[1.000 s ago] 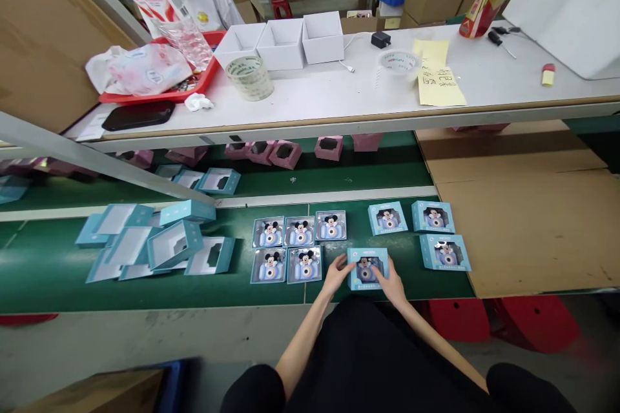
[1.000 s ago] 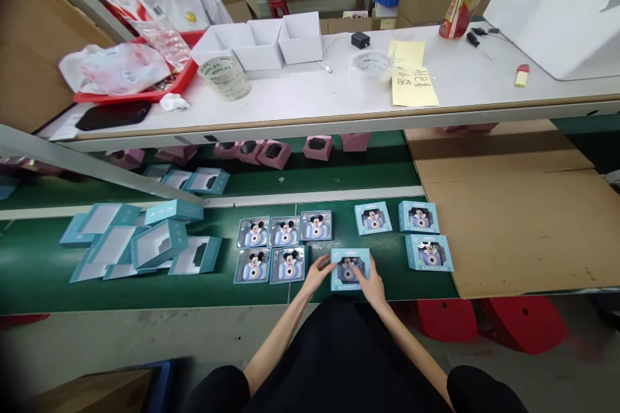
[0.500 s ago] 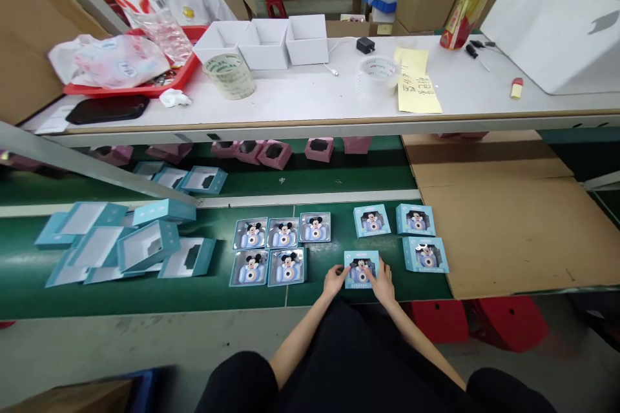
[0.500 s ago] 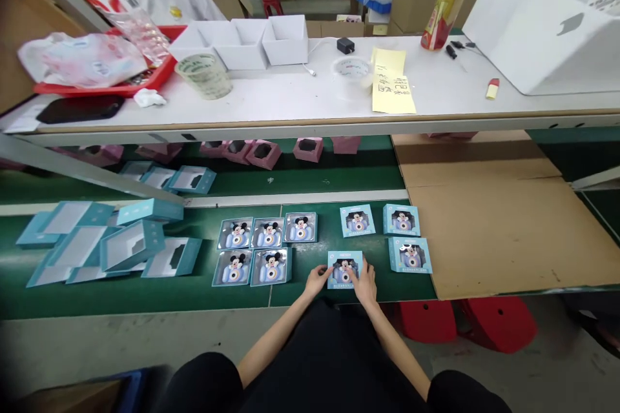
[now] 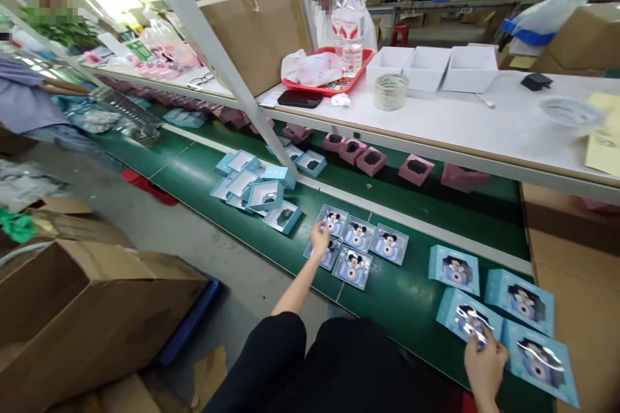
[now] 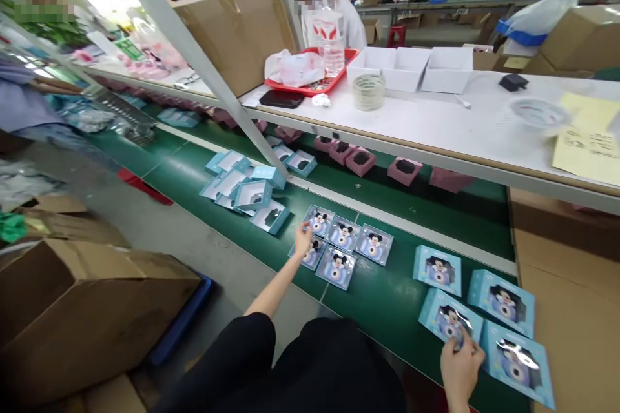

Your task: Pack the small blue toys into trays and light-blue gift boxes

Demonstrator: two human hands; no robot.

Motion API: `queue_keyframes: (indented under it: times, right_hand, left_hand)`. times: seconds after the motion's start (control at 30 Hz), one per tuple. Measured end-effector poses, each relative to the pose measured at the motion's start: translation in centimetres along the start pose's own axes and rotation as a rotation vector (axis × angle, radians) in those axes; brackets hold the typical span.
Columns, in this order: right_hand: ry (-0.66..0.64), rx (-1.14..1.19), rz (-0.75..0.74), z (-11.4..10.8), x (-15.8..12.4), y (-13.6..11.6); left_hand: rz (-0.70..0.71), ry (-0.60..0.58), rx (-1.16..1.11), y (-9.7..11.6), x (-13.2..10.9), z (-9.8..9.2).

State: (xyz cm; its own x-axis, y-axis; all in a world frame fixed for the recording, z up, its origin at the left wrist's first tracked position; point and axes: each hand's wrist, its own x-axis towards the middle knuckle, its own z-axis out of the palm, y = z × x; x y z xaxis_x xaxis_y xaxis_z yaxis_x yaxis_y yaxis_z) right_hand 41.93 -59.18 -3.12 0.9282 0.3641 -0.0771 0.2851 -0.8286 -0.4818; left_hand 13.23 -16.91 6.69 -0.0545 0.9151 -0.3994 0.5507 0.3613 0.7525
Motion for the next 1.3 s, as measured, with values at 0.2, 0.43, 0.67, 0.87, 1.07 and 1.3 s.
queue_keyframes:
  times: [0.2, 0.43, 0.67, 0.87, 1.07, 1.3]
  right_hand:
    - [-0.249, 0.222, -0.033, 6.4, -7.6, -11.8]
    - [-0.696, 0.621, -0.040, 10.4, -10.8, -29.5]
    - [-0.648, 0.887, 0.268, 7.8, -7.3, -32.6]
    - [-0.443, 0.734, 0.219, 4.3, -5.5, -27.1]
    - [-0.510, 0.553, 0.009, 2.1, -4.2, -23.7]
    - [-0.580, 0.540, 0.224, 5.8, 1.3, -20.8]
  left_hand:
    - [-0.167, 0.154, 0.066, -4.3, 9.7, -14.9]
    - [-0.198, -0.277, -0.518, -6.9, 4.0, -10.9]
    - [-0.492, -0.845, -0.802, -5.0, -1.1, -3.8]
    - [-0.427, -1.066, -0.625, -1.2, -0.6, 1.5]
    - [-0.227, -1.169, -0.182, 2.7, -0.1, 6.6]
    - [0.313, -0.748, 0.154, 5.2, 3.5, 12.3]
